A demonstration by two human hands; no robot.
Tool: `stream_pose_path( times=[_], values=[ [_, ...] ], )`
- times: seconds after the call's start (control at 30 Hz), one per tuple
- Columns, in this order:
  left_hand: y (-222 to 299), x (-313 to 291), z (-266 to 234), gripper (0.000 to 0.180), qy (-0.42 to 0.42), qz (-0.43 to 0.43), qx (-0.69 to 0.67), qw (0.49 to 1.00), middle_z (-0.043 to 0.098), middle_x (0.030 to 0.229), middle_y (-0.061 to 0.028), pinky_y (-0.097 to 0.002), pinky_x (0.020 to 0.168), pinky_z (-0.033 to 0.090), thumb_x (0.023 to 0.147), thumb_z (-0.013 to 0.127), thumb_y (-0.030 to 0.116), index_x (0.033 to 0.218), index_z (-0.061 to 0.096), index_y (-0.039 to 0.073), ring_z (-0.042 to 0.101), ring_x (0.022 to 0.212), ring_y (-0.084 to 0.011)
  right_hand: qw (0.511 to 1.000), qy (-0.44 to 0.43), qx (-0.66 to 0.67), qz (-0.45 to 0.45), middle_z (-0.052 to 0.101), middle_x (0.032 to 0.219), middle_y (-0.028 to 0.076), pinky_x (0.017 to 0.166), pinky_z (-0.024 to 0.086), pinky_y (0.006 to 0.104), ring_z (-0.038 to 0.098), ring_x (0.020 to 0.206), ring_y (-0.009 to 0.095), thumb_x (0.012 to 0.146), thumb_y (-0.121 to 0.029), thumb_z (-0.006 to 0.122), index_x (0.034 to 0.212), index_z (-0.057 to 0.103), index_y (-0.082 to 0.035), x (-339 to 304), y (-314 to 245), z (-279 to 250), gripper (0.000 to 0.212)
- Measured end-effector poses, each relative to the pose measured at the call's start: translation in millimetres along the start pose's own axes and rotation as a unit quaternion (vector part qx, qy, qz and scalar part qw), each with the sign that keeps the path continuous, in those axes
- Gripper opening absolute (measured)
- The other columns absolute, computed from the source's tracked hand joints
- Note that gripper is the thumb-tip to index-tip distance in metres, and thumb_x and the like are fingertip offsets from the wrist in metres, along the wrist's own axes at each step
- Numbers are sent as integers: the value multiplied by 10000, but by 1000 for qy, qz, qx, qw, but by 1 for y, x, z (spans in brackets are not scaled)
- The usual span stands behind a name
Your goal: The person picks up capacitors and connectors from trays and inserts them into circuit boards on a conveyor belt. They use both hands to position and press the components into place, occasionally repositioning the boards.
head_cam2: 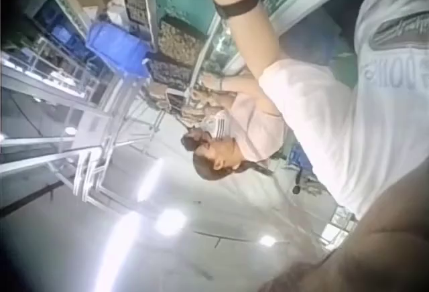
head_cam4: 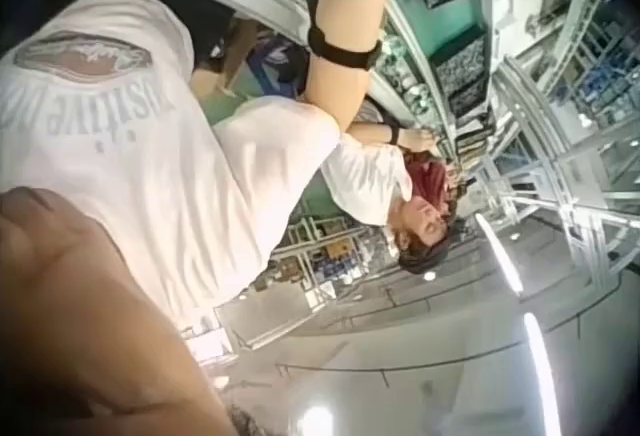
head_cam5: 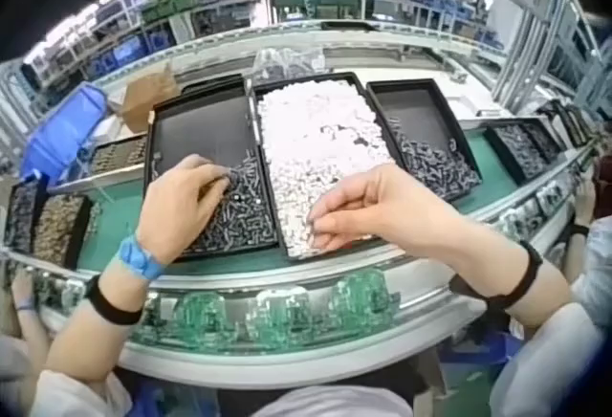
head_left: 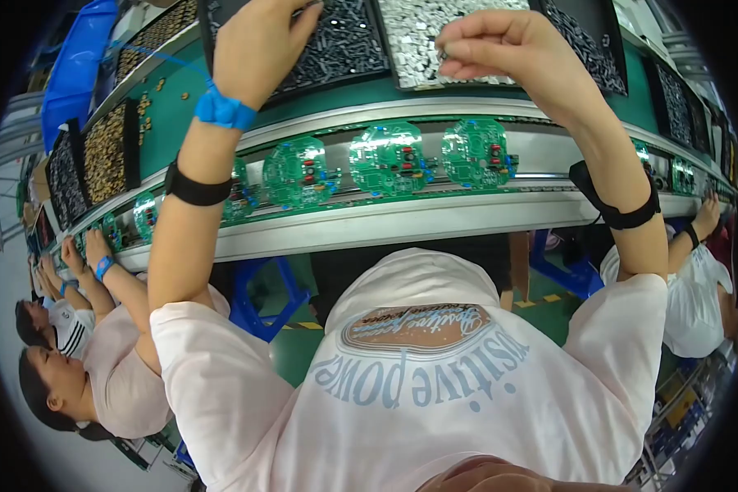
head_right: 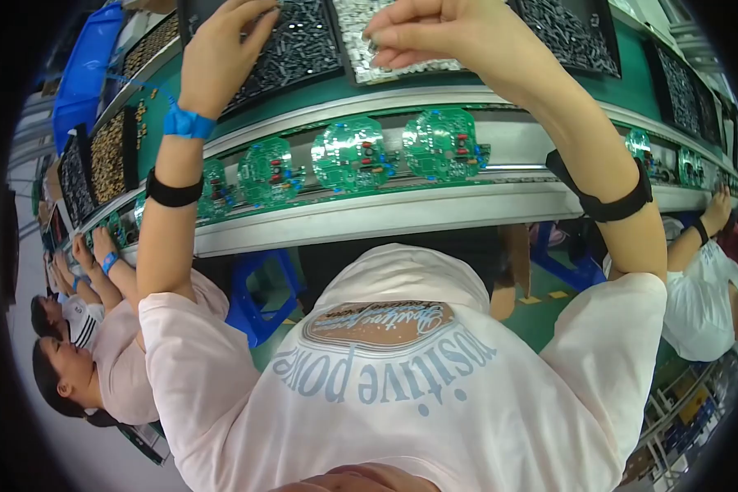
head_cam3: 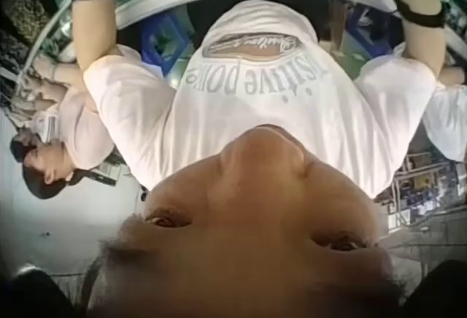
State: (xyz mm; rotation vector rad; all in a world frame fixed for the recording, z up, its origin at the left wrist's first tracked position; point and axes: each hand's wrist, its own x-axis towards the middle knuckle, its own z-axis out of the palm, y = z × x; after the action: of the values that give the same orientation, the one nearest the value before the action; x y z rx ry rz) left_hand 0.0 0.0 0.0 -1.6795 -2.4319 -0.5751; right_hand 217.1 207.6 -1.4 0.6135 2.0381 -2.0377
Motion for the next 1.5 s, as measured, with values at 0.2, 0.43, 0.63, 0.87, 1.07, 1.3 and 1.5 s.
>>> stream_pose_path(
  times=[0.2,0.43,0.63,0.87,1.07,1.3,1.5],
  values=[
    [19,-4,18,160,55,8,-7,998,664,1001,-167,-430,765,537,913,731,123,1028,728,12,666,865,-367,983,81,-92,-137,755,1005,94,865,611,281,758,937,176,1011,-126,682,1214,677,17,-46,56,-25,248],
    [40,8,13,136,-58,-4,-81,995,666,905,-161,-396,714,533,885,747,77,967,717,-26,667,800,-350,984,83,-33,-153,747,951,81,801,614,275,757,871,166,1026,-97,648,1153,675,5,-78,78,-21,165],
    [42,10,15,105,-17,38,-4,999,671,859,-168,-380,688,532,880,744,54,912,712,-41,669,759,-333,986,116,44,-107,751,949,87,787,616,276,761,853,172,1039,-77,619,1160,672,-8,-83,92,-15,150],
    [39,4,4,71,35,61,-6,997,671,824,-144,-357,689,537,918,699,16,969,709,-31,666,726,-295,978,127,19,-164,756,999,86,804,615,275,764,882,175,1025,-36,632,1153,685,2,-82,103,-5,144],
    [34,-10,7,111,51,5,-159,986,678,860,-112,-314,705,535,955,682,31,1051,704,-20,665,753,-233,949,195,-166,-182,752,1008,61,833,580,252,736,905,152,984,-8,679,1093,718,10,-70,106,7,117],
    [31,-42,3,207,-82,-15,-365,927,711,966,-56,-233,740,529,1017,660,82,1200,705,-4,682,847,-131,901,220,-316,-198,738,979,35,811,521,259,636,841,123,927,-21,733,1038,739,-18,-59,110,10,112],
    [46,-55,8,220,-148,-54,-405,901,721,973,-51,-210,740,528,1025,663,83,1212,711,-24,686,870,-97,900,229,-319,-191,731,957,29,800,517,252,626,821,122,928,-28,736,1042,738,-17,-61,112,8,114]
  ],
)
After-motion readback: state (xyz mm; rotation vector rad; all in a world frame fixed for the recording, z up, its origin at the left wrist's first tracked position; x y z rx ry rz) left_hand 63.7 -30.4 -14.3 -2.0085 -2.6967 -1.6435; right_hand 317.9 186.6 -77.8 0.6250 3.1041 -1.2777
